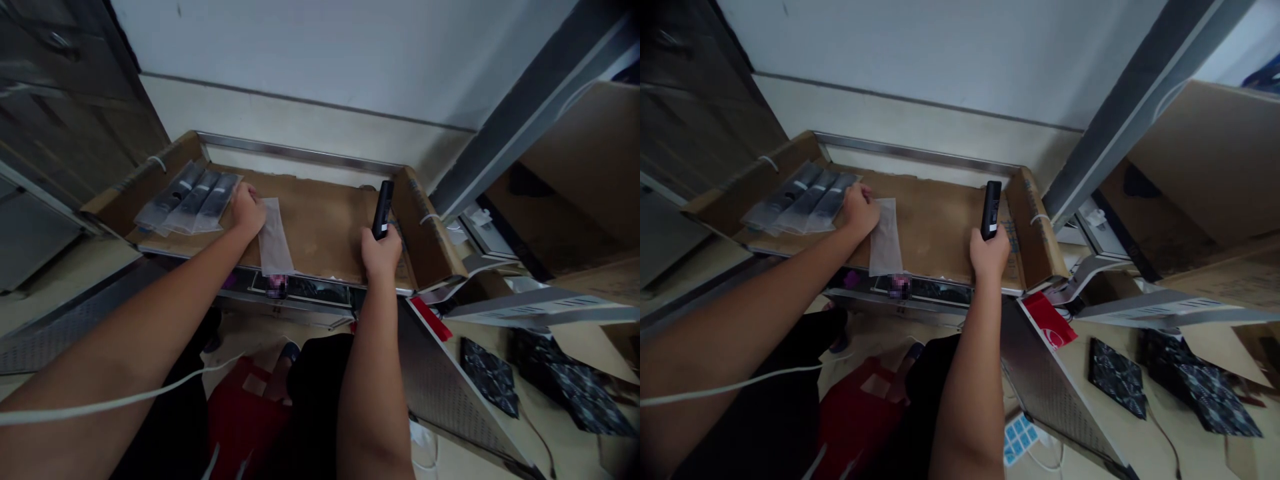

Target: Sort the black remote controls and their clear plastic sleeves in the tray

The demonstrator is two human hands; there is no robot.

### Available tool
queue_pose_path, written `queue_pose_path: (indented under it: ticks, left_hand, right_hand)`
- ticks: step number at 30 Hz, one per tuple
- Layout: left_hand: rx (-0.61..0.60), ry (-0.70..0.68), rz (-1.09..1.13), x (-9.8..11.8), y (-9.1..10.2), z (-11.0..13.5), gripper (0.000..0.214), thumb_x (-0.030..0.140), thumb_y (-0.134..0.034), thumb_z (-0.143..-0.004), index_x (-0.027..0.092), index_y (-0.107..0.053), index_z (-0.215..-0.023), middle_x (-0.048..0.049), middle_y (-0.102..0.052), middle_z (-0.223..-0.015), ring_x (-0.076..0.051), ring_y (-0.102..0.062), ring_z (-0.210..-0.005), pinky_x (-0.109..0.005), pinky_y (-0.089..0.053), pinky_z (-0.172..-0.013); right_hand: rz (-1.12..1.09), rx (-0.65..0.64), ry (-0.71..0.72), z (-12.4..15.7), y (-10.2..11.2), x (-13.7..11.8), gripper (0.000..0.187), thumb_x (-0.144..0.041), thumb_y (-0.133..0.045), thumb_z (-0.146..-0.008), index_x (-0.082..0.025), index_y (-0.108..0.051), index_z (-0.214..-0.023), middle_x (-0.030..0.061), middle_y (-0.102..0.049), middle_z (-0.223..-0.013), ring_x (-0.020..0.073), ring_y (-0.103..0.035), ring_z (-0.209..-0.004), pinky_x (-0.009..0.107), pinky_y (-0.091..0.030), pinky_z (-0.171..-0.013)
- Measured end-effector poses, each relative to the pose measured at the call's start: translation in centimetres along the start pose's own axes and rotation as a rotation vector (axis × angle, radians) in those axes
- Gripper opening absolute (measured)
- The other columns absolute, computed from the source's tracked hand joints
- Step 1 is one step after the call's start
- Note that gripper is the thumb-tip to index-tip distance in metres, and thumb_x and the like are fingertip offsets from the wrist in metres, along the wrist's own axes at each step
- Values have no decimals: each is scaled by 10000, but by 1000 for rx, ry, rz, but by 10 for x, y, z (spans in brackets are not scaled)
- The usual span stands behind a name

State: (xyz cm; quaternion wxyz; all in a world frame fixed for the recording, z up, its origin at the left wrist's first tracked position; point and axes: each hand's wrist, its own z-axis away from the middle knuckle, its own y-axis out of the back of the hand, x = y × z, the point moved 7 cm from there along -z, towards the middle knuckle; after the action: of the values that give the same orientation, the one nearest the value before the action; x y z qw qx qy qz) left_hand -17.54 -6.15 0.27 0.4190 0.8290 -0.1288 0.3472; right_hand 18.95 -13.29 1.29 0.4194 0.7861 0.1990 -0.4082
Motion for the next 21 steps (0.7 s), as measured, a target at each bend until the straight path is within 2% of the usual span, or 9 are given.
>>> queue_pose_path:
  ticks: [3, 7, 10, 12, 14, 16, 18, 21]
  left_hand:
    - [-36, -18, 32, -1, -2, 1, 192, 82, -606, -771, 213, -535, -891, -60, -593, -982, -230, -576, -1000, -398, -448, -964]
    - [-184, -176, -3, 9, -15, 6, 251, 105, -694, -684, 231, -557, -853, -52, -586, -962, -257, -578, -1010, -417, -455, -959]
    - [-99, -149, 14, 9, -12, 2, 252, 70, -656, -701, 224, -538, -862, -54, -589, -950, -249, -580, -1003, -416, -454, -962]
    - [-5, -69, 84, 4, -6, -2, 210, 117, -643, -757, 218, -526, -899, -49, -594, -940, -228, -587, -952, -403, -467, -938]
    - [12, -12, 156, 0, -2, -3, 171, 165, -636, -787, 213, -529, -913, -34, -597, -907, -205, -592, -891, -377, -479, -902]
    - [-65, -5, 200, -2, -1, 1, 164, 162, -635, -767, 211, -547, -896, -15, -598, -865, -186, -591, -851, -349, -484, -872]
    - [-196, -40, 238, -1, 3, 13, 161, 168, -636, -754, 213, -565, -892, -5, -605, -855, -177, -590, -843, -333, -486, -856]
    - [-410, -197, 314, 8, 19, 43, 239, 291, -667, -797, 221, -583, -1009, -33, -631, -1017, -189, -600, -956, -343, -490, -882]
  right_hand:
    - [-10, -6, 2, 0, 0, 0, 177, -356, -639, -755, -216, -531, -758, -33, -505, -659, 156, -424, -599, 299, -331, -638]
    - [-12, -4, 1, 0, 1, 0, 191, -368, -641, -757, -220, -520, -750, -30, -509, -660, 157, -427, -595, 299, -328, -629]
    - [-14, -3, -2, 0, 1, 1, 201, -371, -639, -753, -225, -501, -735, -34, -497, -651, 154, -425, -590, 296, -316, -616]
    - [-17, -6, 1, -1, 0, 1, 208, -378, -636, -753, -227, -494, -733, -31, -497, -653, 157, -430, -596, 296, -312, -617]
    - [-14, -9, 3, -1, -1, 1, 208, -388, -629, -756, -226, -499, -743, -24, -506, -663, 162, -434, -607, 298, -314, -626]
    - [-5, -15, 2, -2, -1, 2, 203, -392, -625, -757, -225, -509, -758, -18, -511, -669, 165, -428, -613, 301, -319, -637]
    - [0, -19, 4, -2, -2, 2, 201, -393, -622, -755, -225, -512, -763, -17, -511, -670, 166, -422, -615, 303, -319, -639]
    - [-12, -14, 13, -3, -2, 2, 212, -397, -626, -751, -229, -496, -745, -18, -509, -671, 165, -423, -614, 302, -313, -630]
